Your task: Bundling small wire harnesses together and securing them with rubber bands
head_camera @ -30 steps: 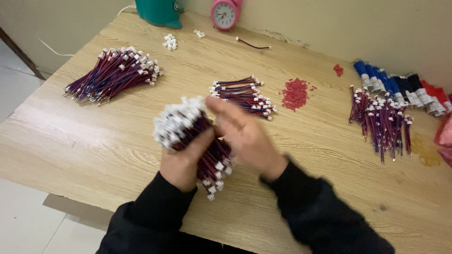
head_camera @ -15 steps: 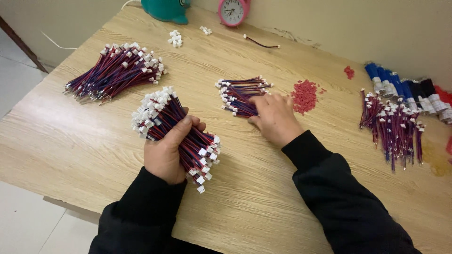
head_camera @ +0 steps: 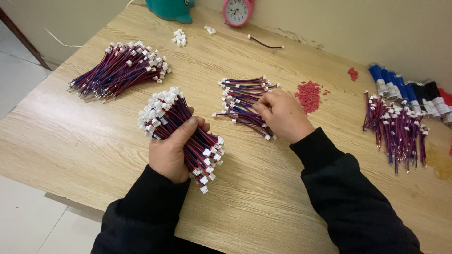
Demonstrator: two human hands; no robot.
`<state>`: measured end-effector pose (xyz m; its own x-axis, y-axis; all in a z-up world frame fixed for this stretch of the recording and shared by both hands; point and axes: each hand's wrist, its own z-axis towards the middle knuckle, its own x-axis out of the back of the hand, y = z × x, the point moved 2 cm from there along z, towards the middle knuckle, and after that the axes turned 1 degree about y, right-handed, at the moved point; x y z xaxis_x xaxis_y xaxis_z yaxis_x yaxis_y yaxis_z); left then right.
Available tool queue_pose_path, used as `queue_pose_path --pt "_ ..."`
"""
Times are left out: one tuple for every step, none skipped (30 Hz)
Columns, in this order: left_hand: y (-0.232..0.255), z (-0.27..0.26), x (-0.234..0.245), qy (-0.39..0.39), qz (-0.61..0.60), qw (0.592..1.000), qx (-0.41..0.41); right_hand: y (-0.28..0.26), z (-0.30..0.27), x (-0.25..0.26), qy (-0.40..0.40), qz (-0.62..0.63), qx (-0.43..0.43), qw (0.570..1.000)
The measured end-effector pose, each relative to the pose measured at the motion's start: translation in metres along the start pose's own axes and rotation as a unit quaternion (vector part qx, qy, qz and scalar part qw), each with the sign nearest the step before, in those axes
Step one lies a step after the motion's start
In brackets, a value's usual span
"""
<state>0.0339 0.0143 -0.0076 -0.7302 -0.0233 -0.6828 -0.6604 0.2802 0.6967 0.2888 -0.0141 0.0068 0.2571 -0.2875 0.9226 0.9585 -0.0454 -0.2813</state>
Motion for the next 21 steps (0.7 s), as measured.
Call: queue_pose_path --pt "0.0 0.0 0.0 0.0 0.0 1.0 0.0 -0.004 -0.002 0.002 0.0 0.0 0.0 1.0" --pt "0.0 0.0 0.001 0.001 0.001 1.0 -0.001 -0.007 -0.003 0.003 -0.026 -0.029 -0.012 0.999" --pt "-0.001 0.0 0.0 0.001 0.002 1.0 -0.001 -0.01 -0.005 0.005 -0.051 -0.058 -0.025 0.997" --pt "0.0 0.0 -0.001 0.0 0.001 1.0 0.0 -0.011 -0.004 0.002 -0.051 -0.059 -0.025 0.997" --pt "0.0 -0.001 -0.001 0.001 0.001 1.0 -0.002 -0.014 -0.004 -0.001 -0.047 -0.076 -0.004 0.996" --pt "0.001 -0.002 -0.002 0.002 0.001 1.0 -0.004 -0.018 -0.003 -0.004 -0.043 -0.093 0.018 0.995" --pt "0.0 -0.001 0.0 0.003 0.001 1.0 -0.004 -0.017 -0.003 -0.008 -0.043 -0.093 0.019 0.995" --pt "-0.002 0.0 0.001 0.002 -0.001 1.0 0.001 -0.015 -0.003 -0.011 -0.053 -0.098 0.008 0.994" --pt "-0.003 0.001 0.002 0.002 -0.003 1.0 0.007 -0.014 -0.002 -0.015 -0.063 -0.104 -0.003 0.993" --pt "-0.002 0.002 0.002 0.003 -0.003 1.0 0.007 -0.014 -0.002 -0.014 -0.063 -0.104 -0.002 0.993" --pt "-0.002 0.002 0.003 -0.002 -0.001 1.0 0.01 -0.013 -0.002 -0.014 -0.066 -0.093 -0.008 0.994" --pt "-0.002 0.003 0.004 -0.007 0.002 1.0 0.013 -0.013 -0.002 -0.013 -0.069 -0.081 -0.014 0.994" --pt "-0.002 0.003 0.004 -0.006 0.001 1.0 0.013 -0.015 -0.003 -0.006 -0.069 -0.081 -0.014 0.994" --pt "-0.001 0.002 0.004 -0.007 -0.001 1.0 0.009 -0.016 -0.004 0.002 -0.044 -0.037 -0.026 0.998" --pt "-0.002 0.002 0.003 -0.008 -0.003 1.0 0.005 -0.017 -0.006 0.01 -0.019 0.007 -0.039 0.999" --pt "-0.002 0.002 0.003 -0.008 -0.003 1.0 0.006 -0.015 -0.007 0.017 -0.02 0.006 -0.04 0.999" --pt "-0.002 0.001 0.002 -0.008 -0.002 1.0 0.005 -0.014 -0.008 0.024 -0.016 -0.045 -0.018 0.999" --pt "-0.002 0.001 0.002 -0.007 -0.002 1.0 0.003 -0.013 -0.009 0.031 -0.013 -0.095 0.004 0.995" --pt "-0.002 0.002 0.003 -0.009 -0.003 1.0 0.003 -0.018 -0.013 0.032 -0.013 -0.097 0.004 0.995" --pt "-0.002 0.002 0.003 -0.01 -0.003 1.0 0.005 -0.023 -0.018 0.032 -0.052 -0.129 0.0 0.99" --pt "-0.002 0.002 0.003 -0.012 -0.003 1.0 0.006 -0.027 -0.023 0.033 -0.092 -0.161 -0.005 0.983"
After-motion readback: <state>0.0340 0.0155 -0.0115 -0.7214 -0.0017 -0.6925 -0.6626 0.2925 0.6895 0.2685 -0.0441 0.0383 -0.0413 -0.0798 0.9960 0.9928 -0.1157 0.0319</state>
